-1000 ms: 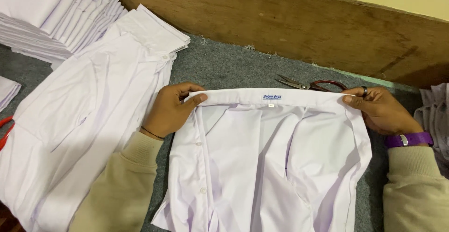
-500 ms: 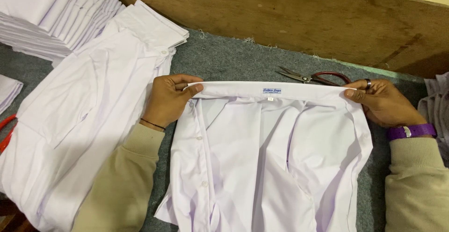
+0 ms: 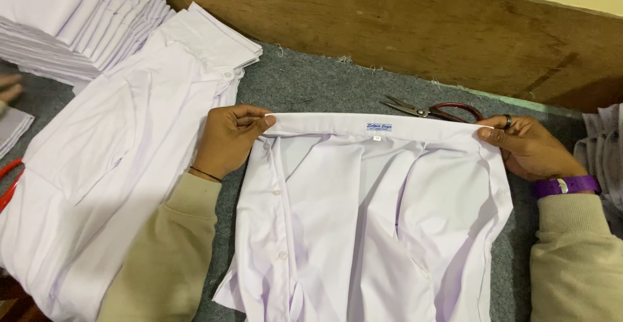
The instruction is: The person uses scissors to trim loose threads from the collar of a white shirt. They then fold the collar and smooth the fabric with their hands, preparing the shirt for stacking.
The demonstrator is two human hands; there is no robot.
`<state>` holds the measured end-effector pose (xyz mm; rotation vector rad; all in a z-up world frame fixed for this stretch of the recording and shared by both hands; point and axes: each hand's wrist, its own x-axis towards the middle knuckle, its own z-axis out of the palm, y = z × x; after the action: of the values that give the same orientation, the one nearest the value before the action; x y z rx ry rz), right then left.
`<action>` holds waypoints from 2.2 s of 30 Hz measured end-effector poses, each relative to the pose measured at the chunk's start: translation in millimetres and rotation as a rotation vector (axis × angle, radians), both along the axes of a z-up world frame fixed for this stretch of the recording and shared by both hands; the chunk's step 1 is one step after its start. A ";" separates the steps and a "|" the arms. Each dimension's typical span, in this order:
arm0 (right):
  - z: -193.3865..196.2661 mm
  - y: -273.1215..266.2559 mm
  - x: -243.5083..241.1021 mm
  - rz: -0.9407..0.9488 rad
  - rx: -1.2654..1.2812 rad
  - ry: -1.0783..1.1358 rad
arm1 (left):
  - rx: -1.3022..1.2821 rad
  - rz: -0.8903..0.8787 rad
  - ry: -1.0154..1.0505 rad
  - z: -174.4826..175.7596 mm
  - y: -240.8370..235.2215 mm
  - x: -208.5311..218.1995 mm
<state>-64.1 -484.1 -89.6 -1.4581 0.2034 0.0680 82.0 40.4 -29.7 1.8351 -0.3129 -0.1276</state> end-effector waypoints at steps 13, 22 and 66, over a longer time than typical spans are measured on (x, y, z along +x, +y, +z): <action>6.4 11.0 0.5 -0.047 0.000 -0.031 | 0.005 0.045 -0.072 9.5 -8.7 -9.8; 39.8 39.4 2.6 -0.069 -0.171 0.098 | 0.165 -0.044 -0.134 27.1 -12.0 -20.9; 207.0 226.2 -47.0 0.320 -1.233 0.323 | 0.584 -0.335 -0.486 71.3 -155.5 -34.2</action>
<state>-111.1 -257.9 117.4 -2.7020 0.2921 0.5106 47.8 -115.1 41.7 2.3676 -1.0107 0.0035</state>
